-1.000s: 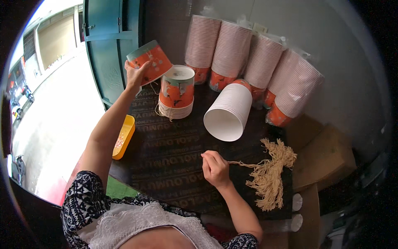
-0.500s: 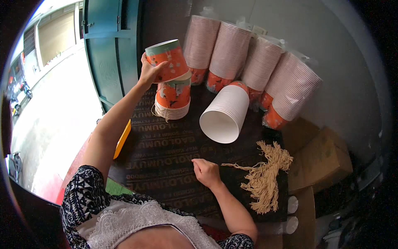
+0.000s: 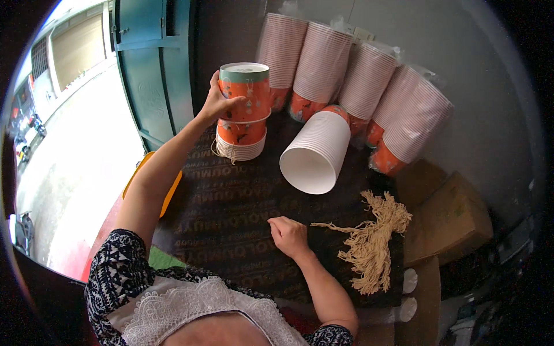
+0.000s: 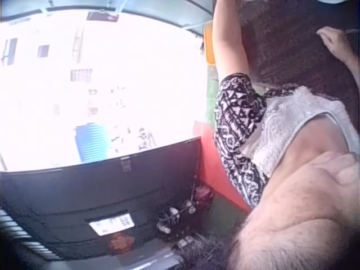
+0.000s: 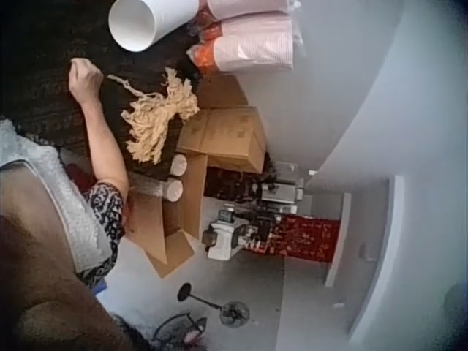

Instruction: Threading elastic strings through pre-punched holes in decorative paper cups.

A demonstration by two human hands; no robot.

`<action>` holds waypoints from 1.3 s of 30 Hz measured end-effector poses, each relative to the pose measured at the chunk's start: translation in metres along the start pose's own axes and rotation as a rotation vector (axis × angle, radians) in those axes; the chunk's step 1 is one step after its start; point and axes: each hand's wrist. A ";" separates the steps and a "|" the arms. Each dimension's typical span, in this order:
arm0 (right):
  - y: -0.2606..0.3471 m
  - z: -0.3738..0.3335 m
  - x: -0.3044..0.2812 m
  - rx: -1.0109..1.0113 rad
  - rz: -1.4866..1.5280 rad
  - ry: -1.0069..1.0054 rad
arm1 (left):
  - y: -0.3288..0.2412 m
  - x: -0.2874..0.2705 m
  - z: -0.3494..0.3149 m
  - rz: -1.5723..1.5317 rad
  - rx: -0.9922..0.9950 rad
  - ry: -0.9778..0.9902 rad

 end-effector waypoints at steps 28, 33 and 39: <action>0.004 0.001 -0.003 0.043 0.017 0.012 | 0.027 0.000 -0.017 0.041 -0.028 0.182; 0.004 0.001 -0.003 0.047 0.033 0.005 | 0.024 0.000 -0.020 0.068 -0.037 0.187; 0.004 0.001 -0.004 0.051 0.035 0.010 | 0.021 0.000 -0.026 0.140 -0.025 0.169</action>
Point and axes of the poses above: each hand's wrist, its own z-axis towards the middle knuckle, its own x-axis out of the palm, y = z × x, and after that the axes turned 5 degrees about -x, right-handed
